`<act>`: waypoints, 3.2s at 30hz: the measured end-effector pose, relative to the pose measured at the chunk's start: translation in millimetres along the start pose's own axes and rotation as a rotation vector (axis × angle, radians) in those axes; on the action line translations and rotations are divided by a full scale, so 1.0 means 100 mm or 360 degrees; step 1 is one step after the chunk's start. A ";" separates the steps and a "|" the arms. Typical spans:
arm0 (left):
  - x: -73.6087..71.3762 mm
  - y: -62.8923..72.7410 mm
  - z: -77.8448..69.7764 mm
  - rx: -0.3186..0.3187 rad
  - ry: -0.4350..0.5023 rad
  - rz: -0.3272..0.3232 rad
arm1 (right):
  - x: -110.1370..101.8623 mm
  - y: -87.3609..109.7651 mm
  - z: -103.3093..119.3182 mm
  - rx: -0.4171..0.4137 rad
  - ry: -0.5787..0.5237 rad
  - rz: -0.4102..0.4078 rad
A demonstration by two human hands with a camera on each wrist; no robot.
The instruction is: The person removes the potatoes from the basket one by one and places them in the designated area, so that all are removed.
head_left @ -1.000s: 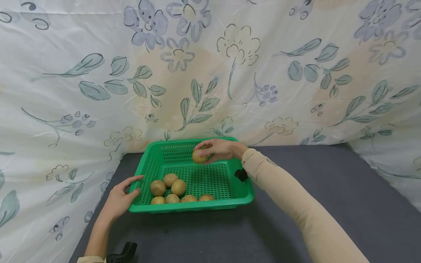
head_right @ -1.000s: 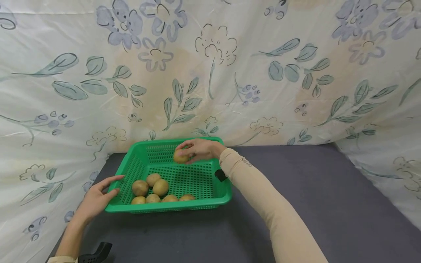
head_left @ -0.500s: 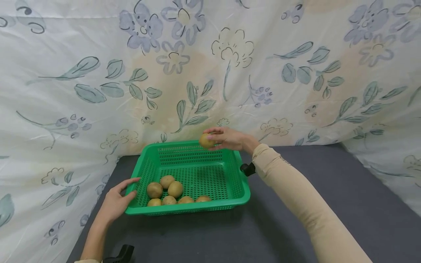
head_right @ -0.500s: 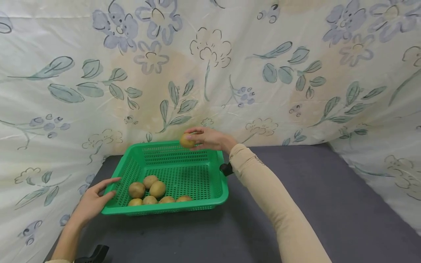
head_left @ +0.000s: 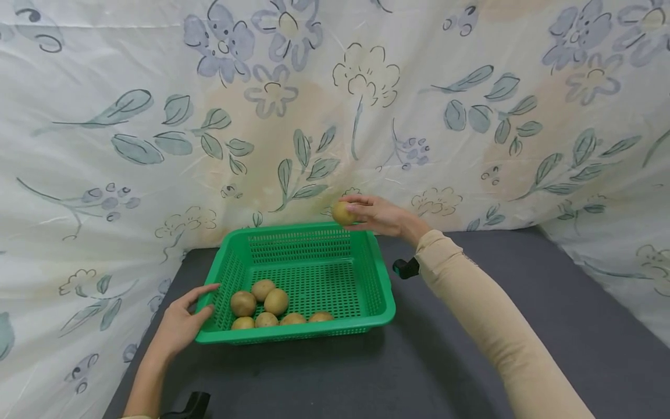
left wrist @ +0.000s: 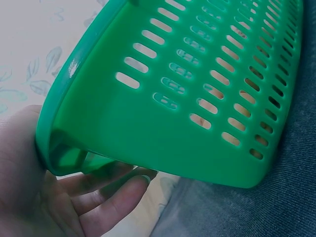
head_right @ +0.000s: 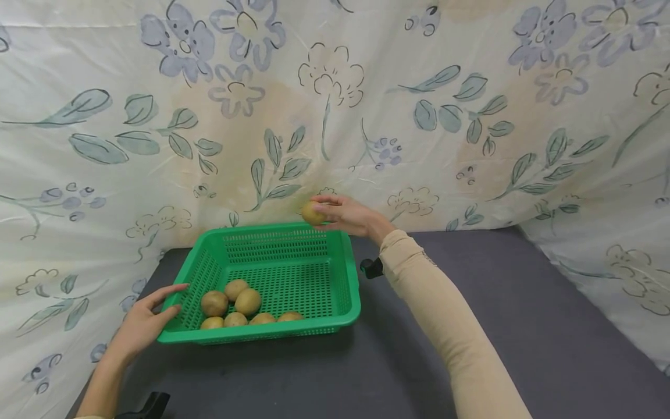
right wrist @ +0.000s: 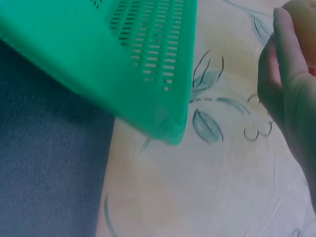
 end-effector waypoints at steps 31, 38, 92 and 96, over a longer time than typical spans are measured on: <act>0.02 0.02 -0.02 0.0034 -0.0019 -0.0014 | -0.84 0.58 -0.15 -0.0117 -0.0162 -0.0330; 0.04 0.03 0.00 0.0016 -0.0023 0.0016 | -1.13 0.76 -0.37 -0.0115 -0.0159 -0.0472; 0.04 0.04 0.01 0.0004 -0.0078 0.0034 | -1.66 1.50 -1.01 0.0309 0.0372 -0.1226; 0.04 0.04 0.00 0.0000 -0.0081 0.0038 | -1.69 1.54 -1.03 0.0283 0.0305 -0.1275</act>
Point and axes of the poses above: each hand's wrist, its own y-axis away from the middle knuckle, its own x-axis out of the palm, z = x × y, the point moved 7 cm from there along -y, towards the middle knuckle, and after that the axes turned 7 degrees about -y, right-handed, at the moved point
